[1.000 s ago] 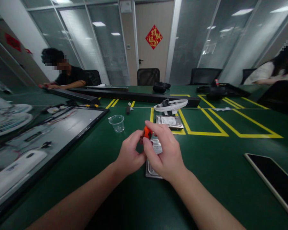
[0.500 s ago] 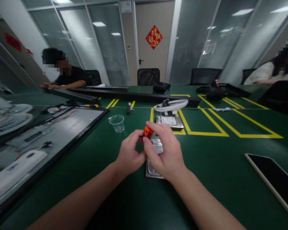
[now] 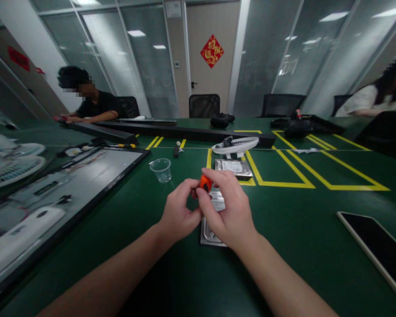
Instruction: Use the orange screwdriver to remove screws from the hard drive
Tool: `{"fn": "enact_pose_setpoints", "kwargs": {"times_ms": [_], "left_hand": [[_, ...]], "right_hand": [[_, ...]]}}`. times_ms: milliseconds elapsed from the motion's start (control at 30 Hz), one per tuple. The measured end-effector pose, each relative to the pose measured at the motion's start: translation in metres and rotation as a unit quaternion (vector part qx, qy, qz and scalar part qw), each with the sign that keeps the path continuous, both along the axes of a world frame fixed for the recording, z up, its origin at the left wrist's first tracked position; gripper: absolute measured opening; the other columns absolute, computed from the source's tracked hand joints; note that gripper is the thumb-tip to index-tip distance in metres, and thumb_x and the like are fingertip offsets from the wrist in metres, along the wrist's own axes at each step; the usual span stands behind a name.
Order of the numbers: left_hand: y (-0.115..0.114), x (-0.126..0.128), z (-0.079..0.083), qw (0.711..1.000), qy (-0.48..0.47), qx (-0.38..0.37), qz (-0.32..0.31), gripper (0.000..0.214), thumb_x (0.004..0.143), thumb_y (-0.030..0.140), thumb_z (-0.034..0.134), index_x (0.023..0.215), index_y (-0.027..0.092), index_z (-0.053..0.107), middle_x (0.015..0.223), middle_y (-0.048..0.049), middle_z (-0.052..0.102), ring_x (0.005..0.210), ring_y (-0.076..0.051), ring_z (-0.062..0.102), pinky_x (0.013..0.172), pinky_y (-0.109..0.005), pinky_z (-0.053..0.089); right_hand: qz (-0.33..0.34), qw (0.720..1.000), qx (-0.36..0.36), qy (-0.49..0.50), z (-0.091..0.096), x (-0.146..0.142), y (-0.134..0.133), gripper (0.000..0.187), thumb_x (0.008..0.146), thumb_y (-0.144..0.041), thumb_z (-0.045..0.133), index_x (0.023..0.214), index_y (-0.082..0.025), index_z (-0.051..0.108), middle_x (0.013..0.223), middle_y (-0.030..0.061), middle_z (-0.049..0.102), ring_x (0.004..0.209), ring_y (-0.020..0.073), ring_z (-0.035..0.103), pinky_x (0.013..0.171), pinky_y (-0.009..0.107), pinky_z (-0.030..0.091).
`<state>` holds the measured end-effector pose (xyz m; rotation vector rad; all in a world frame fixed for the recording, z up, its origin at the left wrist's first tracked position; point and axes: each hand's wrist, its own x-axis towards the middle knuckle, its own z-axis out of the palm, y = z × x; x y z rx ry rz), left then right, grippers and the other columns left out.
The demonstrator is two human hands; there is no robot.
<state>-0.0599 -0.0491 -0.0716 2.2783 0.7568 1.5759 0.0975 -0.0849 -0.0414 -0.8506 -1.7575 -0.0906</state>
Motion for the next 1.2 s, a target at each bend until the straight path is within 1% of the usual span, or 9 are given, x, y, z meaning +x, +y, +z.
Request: {"fn": "enact_pose_setpoints", "kwargs": {"times_ms": [100,167,367,500,700,800,900,1033,1200], "left_hand": [[-0.0012,-0.0001,0.0018,1.000,0.004,-0.004,0.000,0.010,0.097,0.019,0.061,0.107,0.022,0.059,0.092,-0.0030,0.066,0.082,-0.019,0.064,0.074,-0.032,0.053],[-0.0014,-0.0003,0.0018,1.000,0.006,-0.002,0.004,0.009,0.098,0.020,0.062,0.106,0.021,0.059,0.091,-0.0029,0.066,0.082,-0.019,0.064,0.074,-0.032,0.053],[0.0002,-0.0004,-0.0017,1.000,-0.010,-0.006,0.010,0.025,0.089,0.017,0.070,0.111,0.021,0.060,0.098,-0.0034,0.069,0.084,-0.017,0.064,0.075,-0.030,0.053],[0.0005,-0.0007,-0.0007,1.000,0.005,-0.003,0.005,0.019,0.091,0.016,0.066,0.108,0.021,0.060,0.095,-0.0033,0.069,0.083,-0.018,0.064,0.075,-0.032,0.053],[-0.0002,-0.0002,0.0016,1.000,0.012,0.001,0.000,0.008,0.098,0.020,0.061,0.106,0.020,0.060,0.092,-0.0046,0.068,0.083,-0.019,0.064,0.074,-0.033,0.053],[-0.0003,0.0004,-0.0005,1.000,-0.002,-0.004,0.007,0.019,0.094,0.021,0.065,0.112,0.020,0.059,0.097,-0.0049,0.069,0.084,-0.019,0.065,0.075,-0.033,0.055],[0.0002,0.0002,-0.0027,1.000,-0.015,-0.013,0.017,0.030,0.088,0.019,0.070,0.116,0.021,0.058,0.100,-0.0042,0.070,0.083,-0.018,0.065,0.075,-0.032,0.056],[0.0011,-0.0005,-0.0022,1.000,-0.006,-0.011,0.012,0.023,0.089,0.016,0.068,0.109,0.021,0.059,0.095,-0.0028,0.069,0.082,-0.017,0.065,0.074,-0.031,0.055],[0.0003,0.0001,0.0015,1.000,0.001,-0.009,-0.006,0.017,0.095,0.017,0.064,0.110,0.021,0.059,0.095,-0.0036,0.068,0.083,-0.018,0.065,0.075,-0.031,0.054]], "right_hand": [[0.016,1.000,-0.018,-0.010,-0.0009,-0.0001,-0.0019,0.051,0.101,-0.015,0.059,0.150,-0.028,0.056,0.127,0.0102,0.072,0.114,0.0282,0.071,0.098,0.048,0.061],[0.017,1.000,-0.024,-0.010,-0.0024,-0.0002,-0.0020,0.051,0.102,-0.016,0.058,0.152,-0.028,0.055,0.131,0.0103,0.072,0.118,0.0284,0.071,0.100,0.048,0.061],[-0.001,1.000,0.000,0.003,-0.0030,-0.0001,0.0018,0.046,0.097,-0.015,0.068,0.141,-0.027,0.061,0.119,0.0083,0.071,0.106,0.0248,0.070,0.094,0.046,0.061],[0.001,1.000,0.000,0.005,-0.0018,0.0004,0.0012,0.047,0.096,-0.016,0.070,0.141,-0.026,0.061,0.117,0.0080,0.070,0.105,0.0243,0.069,0.093,0.045,0.061],[0.026,0.999,-0.024,-0.014,-0.0027,-0.0005,-0.0014,0.055,0.101,-0.014,0.060,0.154,-0.027,0.054,0.133,0.0094,0.071,0.120,0.0261,0.069,0.102,0.046,0.060],[0.017,1.000,-0.021,-0.010,-0.0037,-0.0004,-0.0004,0.052,0.100,-0.015,0.061,0.150,-0.027,0.056,0.129,0.0093,0.072,0.114,0.0257,0.071,0.098,0.046,0.061],[-0.002,1.000,-0.008,0.000,-0.0037,-0.0001,0.0013,0.047,0.098,-0.016,0.067,0.143,-0.027,0.060,0.121,0.0091,0.072,0.108,0.0259,0.071,0.095,0.047,0.062],[-0.004,1.000,0.002,0.004,-0.0020,-0.0003,0.0012,0.044,0.096,-0.017,0.070,0.138,-0.026,0.061,0.114,0.0082,0.071,0.103,0.0254,0.070,0.091,0.047,0.062],[0.014,1.000,-0.016,-0.009,-0.0020,-0.0003,-0.0014,0.049,0.100,-0.017,0.064,0.148,-0.025,0.057,0.127,0.0105,0.072,0.113,0.0256,0.070,0.097,0.046,0.061]]}}
